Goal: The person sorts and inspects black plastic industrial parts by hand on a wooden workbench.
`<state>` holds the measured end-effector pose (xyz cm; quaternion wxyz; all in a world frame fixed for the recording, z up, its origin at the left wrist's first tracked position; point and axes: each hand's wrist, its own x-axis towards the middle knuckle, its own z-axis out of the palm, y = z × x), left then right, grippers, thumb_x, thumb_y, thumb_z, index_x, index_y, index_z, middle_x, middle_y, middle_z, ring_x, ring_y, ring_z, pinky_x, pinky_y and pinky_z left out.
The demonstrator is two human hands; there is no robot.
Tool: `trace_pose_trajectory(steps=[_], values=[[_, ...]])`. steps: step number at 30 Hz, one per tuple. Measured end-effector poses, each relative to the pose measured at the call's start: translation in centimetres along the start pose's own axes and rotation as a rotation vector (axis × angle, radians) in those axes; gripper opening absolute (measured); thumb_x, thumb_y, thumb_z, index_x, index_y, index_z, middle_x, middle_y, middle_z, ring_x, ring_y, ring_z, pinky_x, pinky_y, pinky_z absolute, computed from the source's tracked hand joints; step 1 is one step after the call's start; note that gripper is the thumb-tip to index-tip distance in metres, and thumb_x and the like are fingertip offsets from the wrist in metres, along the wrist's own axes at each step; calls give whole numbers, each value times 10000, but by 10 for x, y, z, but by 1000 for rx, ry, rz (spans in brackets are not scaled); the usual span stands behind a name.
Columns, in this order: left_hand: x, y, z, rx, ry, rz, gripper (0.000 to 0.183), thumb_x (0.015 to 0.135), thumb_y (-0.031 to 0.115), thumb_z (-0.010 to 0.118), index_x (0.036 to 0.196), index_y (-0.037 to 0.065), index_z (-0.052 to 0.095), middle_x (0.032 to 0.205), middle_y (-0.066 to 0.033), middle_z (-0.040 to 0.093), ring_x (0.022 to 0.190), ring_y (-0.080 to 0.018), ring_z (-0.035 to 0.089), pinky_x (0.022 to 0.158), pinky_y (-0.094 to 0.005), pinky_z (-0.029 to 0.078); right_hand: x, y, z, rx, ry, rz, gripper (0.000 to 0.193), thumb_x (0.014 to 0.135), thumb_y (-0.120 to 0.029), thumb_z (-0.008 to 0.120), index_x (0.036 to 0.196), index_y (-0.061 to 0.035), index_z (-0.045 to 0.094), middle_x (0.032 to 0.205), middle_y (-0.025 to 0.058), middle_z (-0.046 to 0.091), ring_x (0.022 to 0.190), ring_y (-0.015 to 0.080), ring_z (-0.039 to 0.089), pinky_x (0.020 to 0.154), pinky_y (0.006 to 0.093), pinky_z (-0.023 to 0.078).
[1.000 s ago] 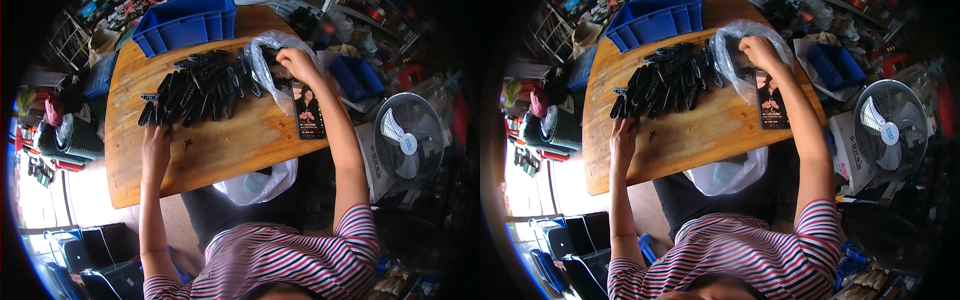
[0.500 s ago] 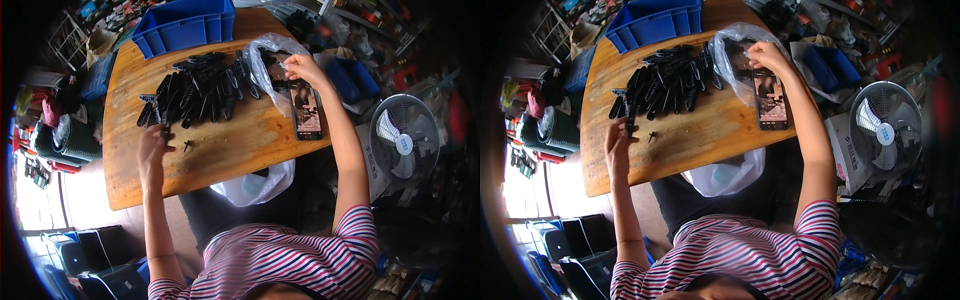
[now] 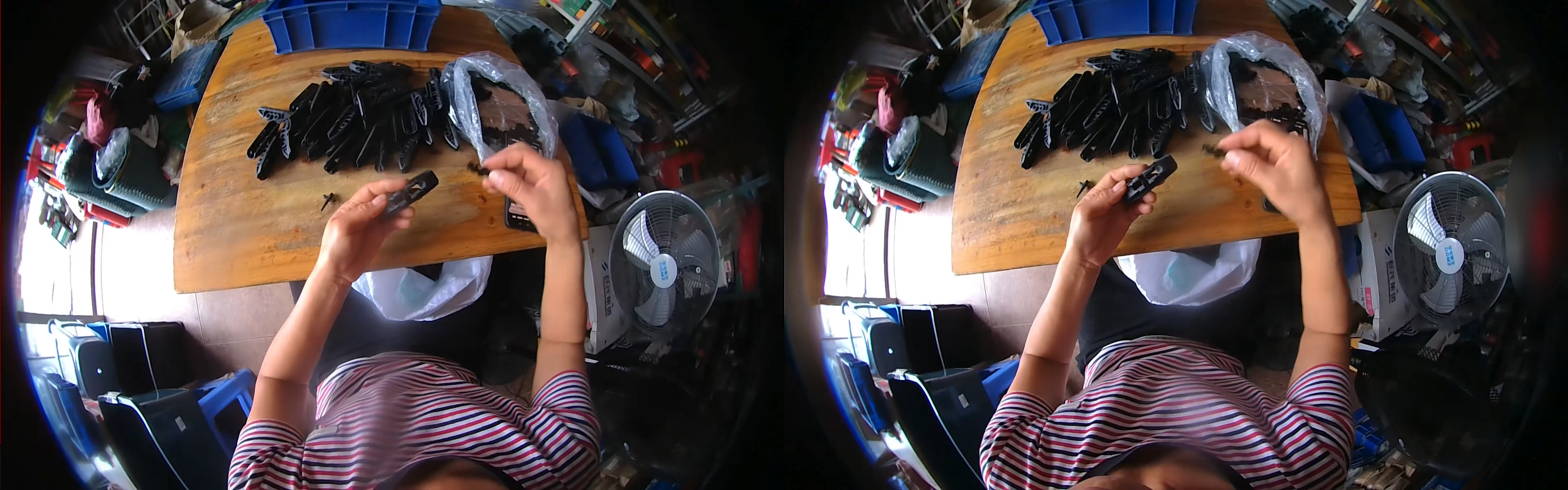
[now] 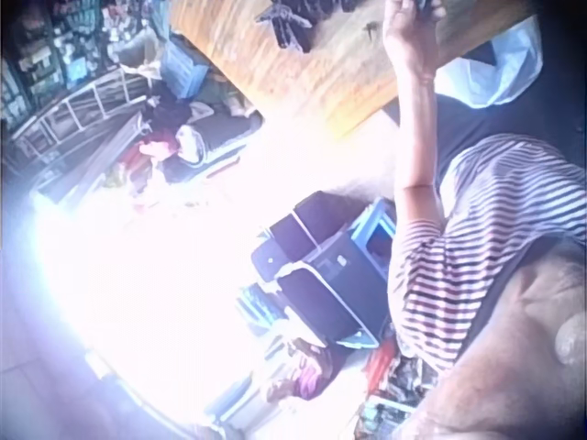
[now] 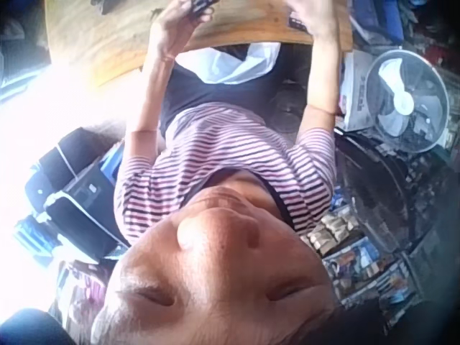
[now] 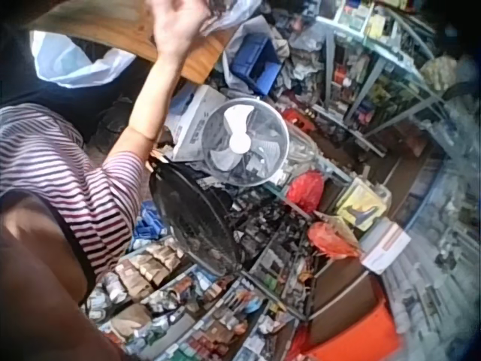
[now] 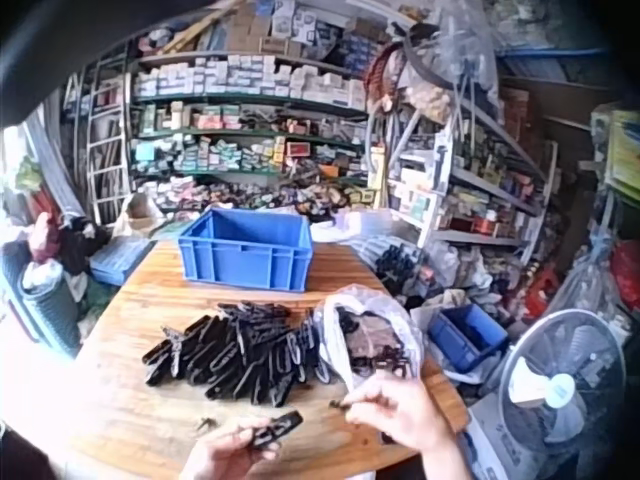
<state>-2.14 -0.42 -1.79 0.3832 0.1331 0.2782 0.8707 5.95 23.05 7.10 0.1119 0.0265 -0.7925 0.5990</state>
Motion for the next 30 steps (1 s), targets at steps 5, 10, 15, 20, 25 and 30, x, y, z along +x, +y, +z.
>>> trace_pose_trajectory(steps=[5, 10, 15, 20, 25, 30], values=[[-8, -3, 1, 28, 30, -23, 334, 898, 116, 468, 1189, -49, 479, 1034, -164, 576, 900, -208, 587, 850, -307, 464, -18, 0, 52, -75, 18, -77, 107, 777, -12, 651, 883, 5, 655, 834, 28, 590, 750, 77, 557, 657, 209, 447], [-14, -3, 9, 121, 85, -28, 319, 909, 131, 446, 1167, -53, 481, 1075, -171, 559, 899, -230, 582, 825, -326, 466, -20, 6, 63, -90, -32, -42, 112, 814, 12, 618, 915, 58, 626, 885, 58, 578, 774, 106, 605, 697, 209, 493], [-19, -7, 20, 230, 123, -9, 334, 885, 115, 468, 1186, -29, 489, 1040, -124, 576, 909, -188, 575, 834, -316, 452, -20, 8, 67, -77, -58, -62, 105, 809, 16, 618, 908, 47, 632, 876, 59, 577, 770, 108, 605, 689, 209, 492], [-27, -10, 22, 845, 109, 214, 329, 828, 67, 611, 1138, -8, 531, 970, -39, 574, 827, -80, 529, 739, -197, 417, -18, 10, 79, -215, 0, -153, 74, 779, 9, 638, 852, 0, 645, 807, 15, 570, 698, 68, 546, 611, 200, 438], [-26, -22, 19, 941, 197, 350, 252, 824, 40, 630, 1057, -22, 556, 958, -38, 574, 835, -79, 522, 752, -200, 414, -21, 9, 86, -272, 74, -178, 57, 764, 1, 653, 817, -4, 636, 798, 29, 574, 697, 100, 564, 614, 228, 458], [-32, -14, 25, 1022, 146, 435, 164, 809, -2, 622, 963, -44, 584, 974, -91, 587, 917, -151, 543, 824, -252, 411, -28, 9, 89, -317, 154, -203, 244, 731, -12, 690, 957, -3, 599, 860, 64, 561, 748, 142, 560, 647, 250, 471]])
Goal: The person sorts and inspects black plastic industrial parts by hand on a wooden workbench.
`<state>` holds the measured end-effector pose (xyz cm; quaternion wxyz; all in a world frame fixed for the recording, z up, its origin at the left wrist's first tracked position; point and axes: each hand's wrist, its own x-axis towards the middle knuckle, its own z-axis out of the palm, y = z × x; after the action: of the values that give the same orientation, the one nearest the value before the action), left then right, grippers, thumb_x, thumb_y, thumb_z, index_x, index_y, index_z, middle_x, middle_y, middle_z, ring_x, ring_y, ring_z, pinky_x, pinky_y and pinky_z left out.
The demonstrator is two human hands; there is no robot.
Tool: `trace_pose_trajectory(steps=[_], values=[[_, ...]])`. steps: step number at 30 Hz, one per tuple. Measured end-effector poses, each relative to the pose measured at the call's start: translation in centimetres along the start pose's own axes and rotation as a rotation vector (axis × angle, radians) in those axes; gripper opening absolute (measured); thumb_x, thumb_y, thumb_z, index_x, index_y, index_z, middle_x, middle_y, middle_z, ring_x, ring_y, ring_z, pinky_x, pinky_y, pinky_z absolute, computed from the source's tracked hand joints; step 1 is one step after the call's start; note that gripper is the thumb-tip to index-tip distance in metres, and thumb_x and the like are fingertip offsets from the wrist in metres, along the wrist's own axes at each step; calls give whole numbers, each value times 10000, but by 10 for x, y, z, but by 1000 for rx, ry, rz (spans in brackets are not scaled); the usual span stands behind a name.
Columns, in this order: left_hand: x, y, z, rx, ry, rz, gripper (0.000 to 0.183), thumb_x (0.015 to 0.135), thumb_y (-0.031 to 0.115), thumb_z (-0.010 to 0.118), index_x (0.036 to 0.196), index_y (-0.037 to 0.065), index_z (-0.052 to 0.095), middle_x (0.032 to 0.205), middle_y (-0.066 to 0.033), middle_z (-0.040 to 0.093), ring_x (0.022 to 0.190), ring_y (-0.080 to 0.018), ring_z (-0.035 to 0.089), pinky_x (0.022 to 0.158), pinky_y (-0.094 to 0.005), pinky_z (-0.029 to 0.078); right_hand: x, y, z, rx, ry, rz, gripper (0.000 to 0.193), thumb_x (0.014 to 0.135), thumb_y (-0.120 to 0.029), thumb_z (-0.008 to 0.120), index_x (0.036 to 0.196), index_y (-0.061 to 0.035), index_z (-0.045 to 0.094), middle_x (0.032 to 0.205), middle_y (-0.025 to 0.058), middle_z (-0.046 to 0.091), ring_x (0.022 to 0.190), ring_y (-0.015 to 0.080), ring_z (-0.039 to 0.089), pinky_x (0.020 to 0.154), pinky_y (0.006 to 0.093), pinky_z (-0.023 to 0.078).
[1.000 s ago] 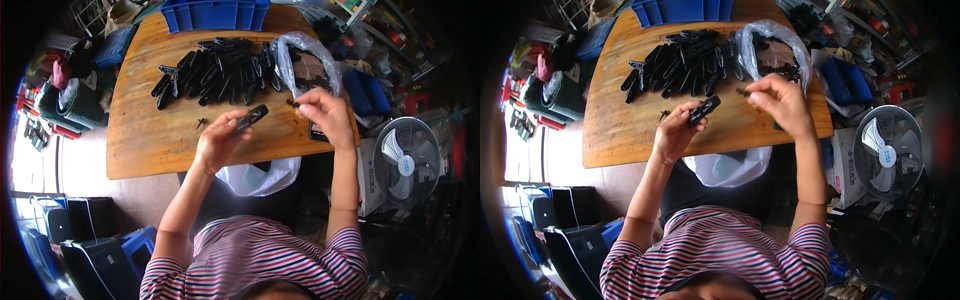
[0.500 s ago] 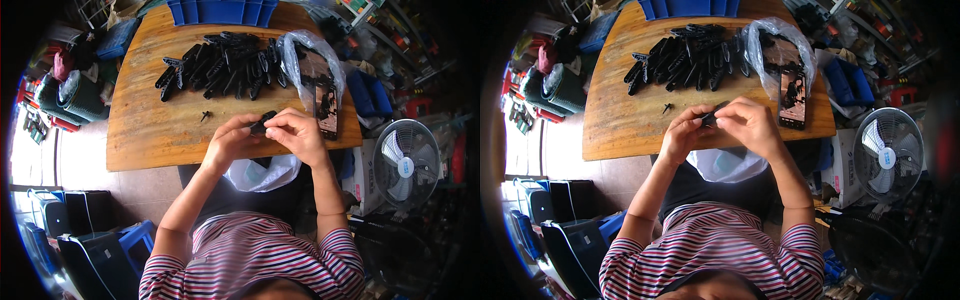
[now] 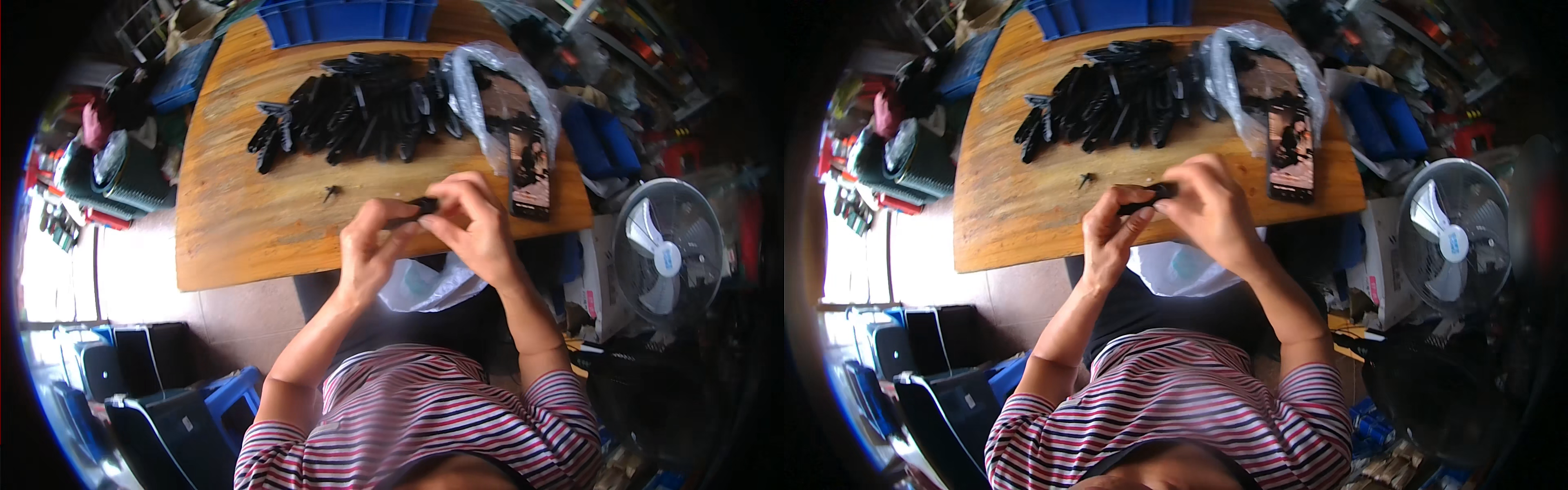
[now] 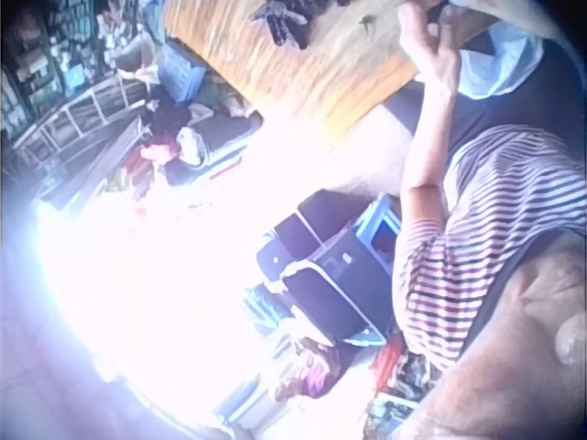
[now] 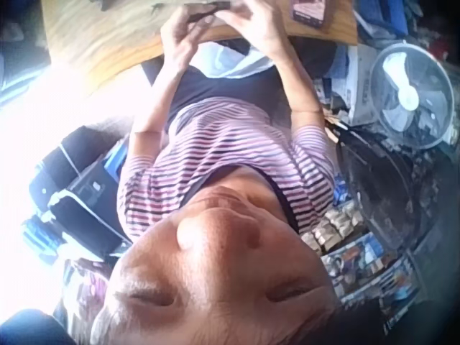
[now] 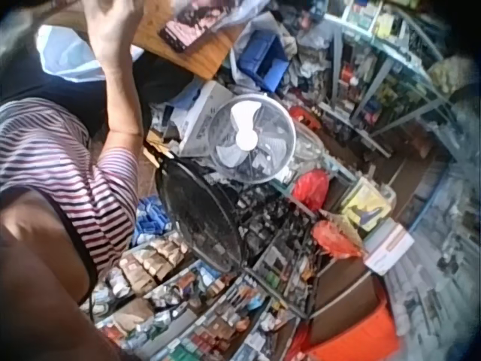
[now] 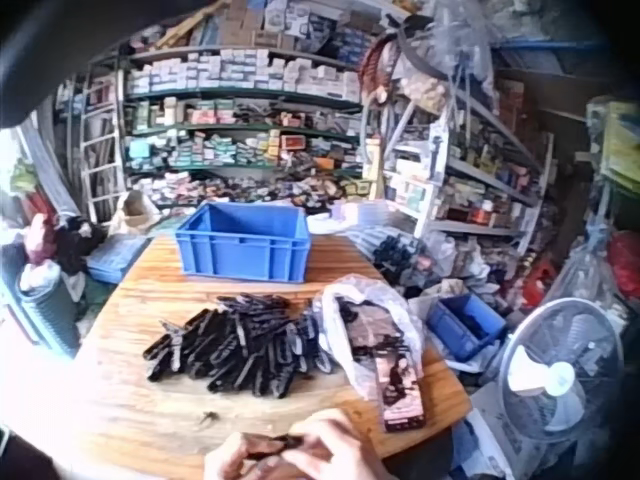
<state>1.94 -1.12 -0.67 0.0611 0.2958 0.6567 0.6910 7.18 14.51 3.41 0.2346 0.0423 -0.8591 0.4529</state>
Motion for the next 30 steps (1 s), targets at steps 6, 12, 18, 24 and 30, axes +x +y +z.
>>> trace_pose_trajectory(steps=[6, 12, 18, 24, 30], values=[[-11, 2, 0, -81, -224, -17, 184, 752, -15, 656, 926, 18, 607, 899, -84, 585, 818, -217, 571, 713, -314, 476, -32, 1, -7, 168, -188, 208, 233, 806, -110, 659, 978, 15, 565, 834, 96, 611, 739, 169, 614, 646, 274, 480], [45, 14, -78, 672, 110, 218, 434, 677, -39, 675, 1078, 106, 600, 994, -76, 553, 926, -251, 507, 812, -337, 432, -95, 36, 3, -151, -149, 0, 264, 713, -114, 734, 899, -15, 574, 799, 106, 583, 685, 259, 604, 612, 322, 492], [76, -27, -161, 1188, -96, 166, 167, 791, 125, 584, 946, 122, 645, 993, -91, 540, 920, -285, 496, 771, -394, 438, -61, 37, -25, -218, -269, -22, 168, 753, -85, 669, 887, -28, 585, 813, 103, 599, 737, 264, 604, 685, 345, 484], [77, -30, -166, 1268, -27, 150, 83, 816, 153, 562, 821, 72, 584, 847, -108, 520, 778, -298, 541, 613, -413, 454, 115, 127, -90, -555, -10, -150, 98, 795, 3, 543, 886, -4, 578, 853, 144, 618, 819, 294, 602, 737, 361, 461], [65, -24, -163, 1017, 135, -29, 168, 844, 188, 568, 783, 33, 544, 803, -151, 550, 621, -267, 562, 573, -368, 459, 181, 221, -102, -662, -202, 153, 205, 736, 2, 585, 935, -29, 624, 919, 158, 645, 923, 286, 607, 795, 359, 461]])
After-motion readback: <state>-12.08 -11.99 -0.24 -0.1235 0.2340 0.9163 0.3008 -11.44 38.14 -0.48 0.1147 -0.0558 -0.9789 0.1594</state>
